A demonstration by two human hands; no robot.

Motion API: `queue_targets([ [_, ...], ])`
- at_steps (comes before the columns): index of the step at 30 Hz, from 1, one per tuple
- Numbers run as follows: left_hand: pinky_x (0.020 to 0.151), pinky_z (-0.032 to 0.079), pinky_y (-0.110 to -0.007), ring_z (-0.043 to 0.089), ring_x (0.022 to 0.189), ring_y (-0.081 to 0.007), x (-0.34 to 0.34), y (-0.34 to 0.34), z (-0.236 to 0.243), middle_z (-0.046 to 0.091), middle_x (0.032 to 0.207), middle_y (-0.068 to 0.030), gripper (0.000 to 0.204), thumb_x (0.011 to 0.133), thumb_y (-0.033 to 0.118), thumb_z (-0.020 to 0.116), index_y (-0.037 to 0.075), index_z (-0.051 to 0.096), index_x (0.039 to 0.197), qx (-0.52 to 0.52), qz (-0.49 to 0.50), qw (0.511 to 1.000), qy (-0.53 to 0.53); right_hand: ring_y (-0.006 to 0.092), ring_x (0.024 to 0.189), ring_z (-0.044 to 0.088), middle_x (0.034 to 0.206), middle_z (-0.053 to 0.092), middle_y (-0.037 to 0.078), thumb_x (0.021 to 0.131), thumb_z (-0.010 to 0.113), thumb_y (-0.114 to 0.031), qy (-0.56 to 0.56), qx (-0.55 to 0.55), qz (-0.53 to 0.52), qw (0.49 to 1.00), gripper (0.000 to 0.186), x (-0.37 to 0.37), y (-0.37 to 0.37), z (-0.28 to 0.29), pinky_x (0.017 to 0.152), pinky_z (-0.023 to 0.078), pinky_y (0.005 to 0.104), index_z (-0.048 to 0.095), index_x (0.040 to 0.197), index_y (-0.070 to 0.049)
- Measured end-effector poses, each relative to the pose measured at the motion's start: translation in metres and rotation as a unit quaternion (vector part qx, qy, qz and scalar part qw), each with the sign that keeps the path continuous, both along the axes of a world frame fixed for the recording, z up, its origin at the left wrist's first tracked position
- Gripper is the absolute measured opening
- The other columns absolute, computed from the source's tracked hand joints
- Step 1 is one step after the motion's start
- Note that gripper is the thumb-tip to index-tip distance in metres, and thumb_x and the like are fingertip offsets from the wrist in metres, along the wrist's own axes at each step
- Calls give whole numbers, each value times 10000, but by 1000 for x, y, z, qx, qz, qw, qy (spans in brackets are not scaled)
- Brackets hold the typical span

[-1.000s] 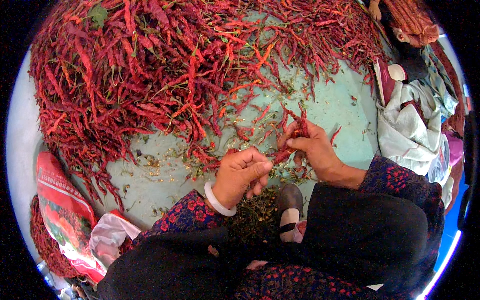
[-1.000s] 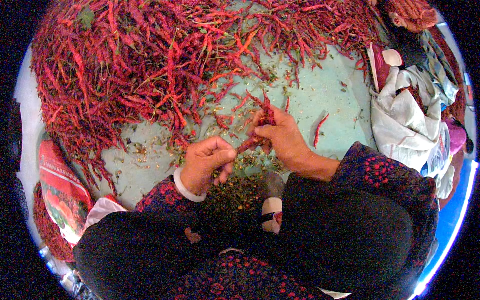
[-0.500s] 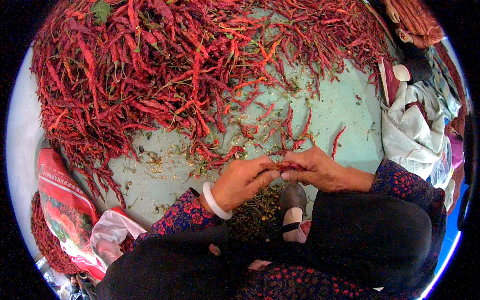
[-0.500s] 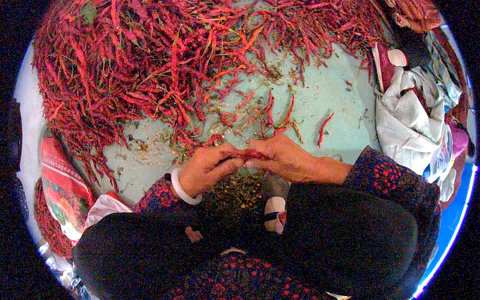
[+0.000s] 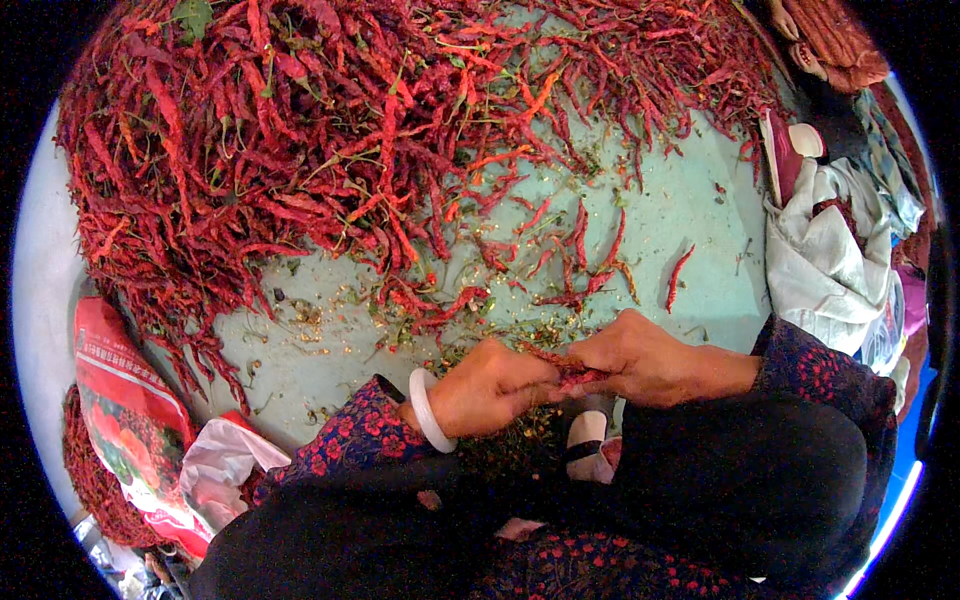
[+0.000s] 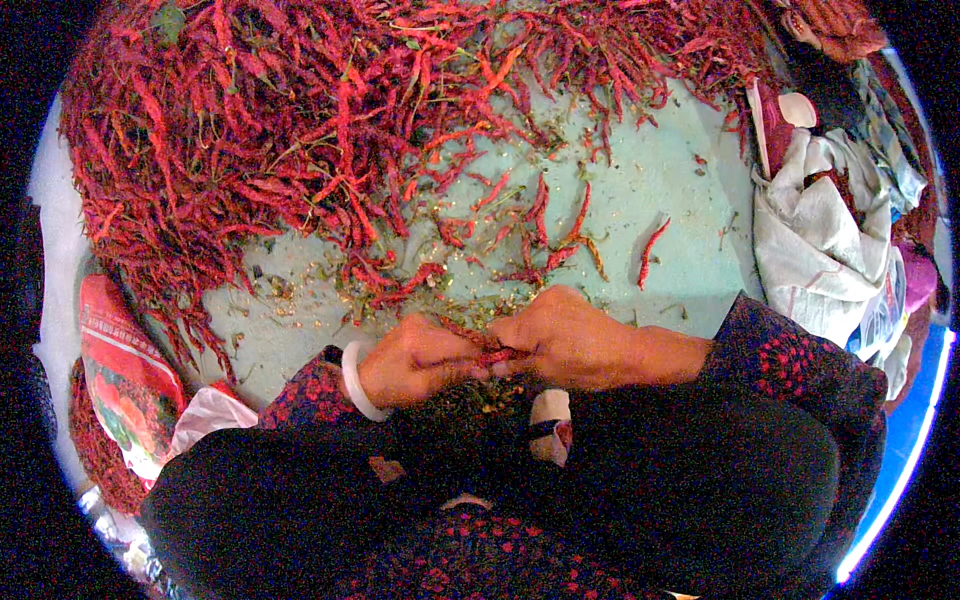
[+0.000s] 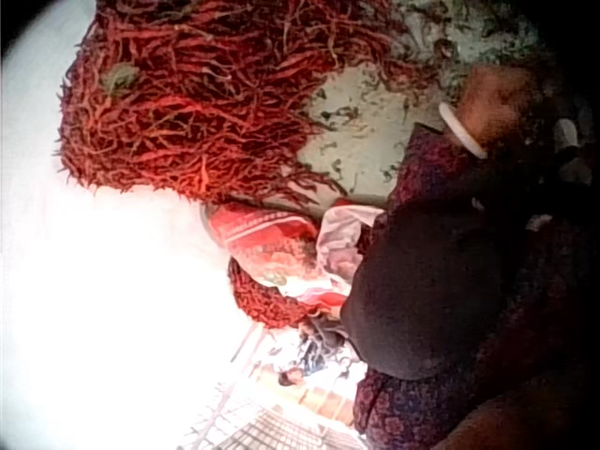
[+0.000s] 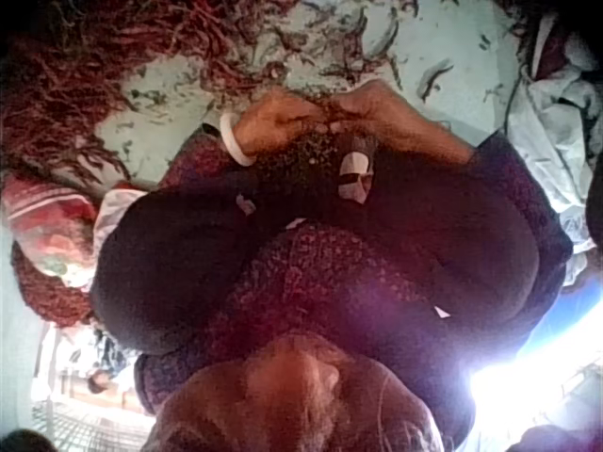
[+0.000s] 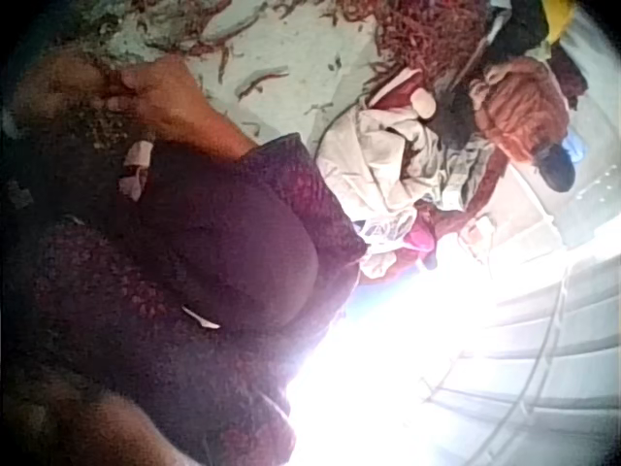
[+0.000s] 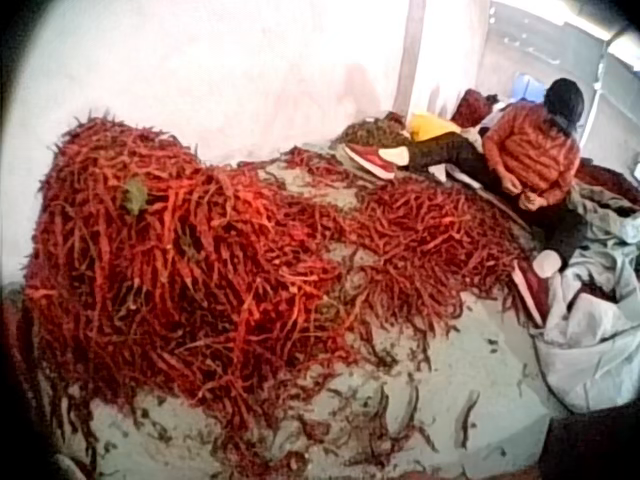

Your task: The person sits on the floor and repeatedly picks up dried red chilies, removes the stems by hand, and places the de-stemmed chilies into a growing pile. The stems are discarded separately on the floor.

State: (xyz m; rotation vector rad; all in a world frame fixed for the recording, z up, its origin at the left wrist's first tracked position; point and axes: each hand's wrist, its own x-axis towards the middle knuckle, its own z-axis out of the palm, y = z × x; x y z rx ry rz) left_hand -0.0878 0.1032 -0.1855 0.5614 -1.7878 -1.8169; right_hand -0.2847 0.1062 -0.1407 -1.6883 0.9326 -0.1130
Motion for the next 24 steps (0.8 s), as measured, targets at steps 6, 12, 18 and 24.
queue_targets([
  [6, 453, 381, -386, 503, 534, -344, -7, 2, 0, 488, 570, -168, 214, 782, 166, 563, 12, 498, 650, -23, 62, 994, -88, 233, 496, 505, 576, 523, 137, 714, 608, -255, 101, 37, -83, 991, 234, 3, 0, 1, 475, 379, 367, 556, 758, -31],
  [12, 451, 396, -398, 520, 526, -340, 3, -6, 3, 486, 560, -163, 91, 720, 84, 547, 35, 472, 737, -138, 43, 981, -128, 91, 475, 423, 495, 463, 5, 746, 584, -194, 61, 326, -229, 915, 215, 9, -10, 4, 423, 321, 283, 534, 601, -44],
  [18, 449, 431, -385, 565, 550, -275, -7, 3, 2, 547, 627, -111, 148, 659, 98, 540, 35, 460, 766, -333, 77, 913, -222, 88, 386, 369, 484, 434, 2, 737, 579, -110, 51, 281, -367, 885, 210, 21, -3, 0, 350, 233, 250, 479, 558, -67],
  [24, 416, 442, -310, 547, 505, -205, -11, 10, -12, 489, 591, -82, 79, 701, 100, 491, 32, 469, 736, -469, 114, 827, -290, 132, 460, 455, 517, 467, 56, 646, 546, -78, 48, 180, -335, 923, 80, 16, 7, -45, 424, 355, 307, 520, 587, -30],
])
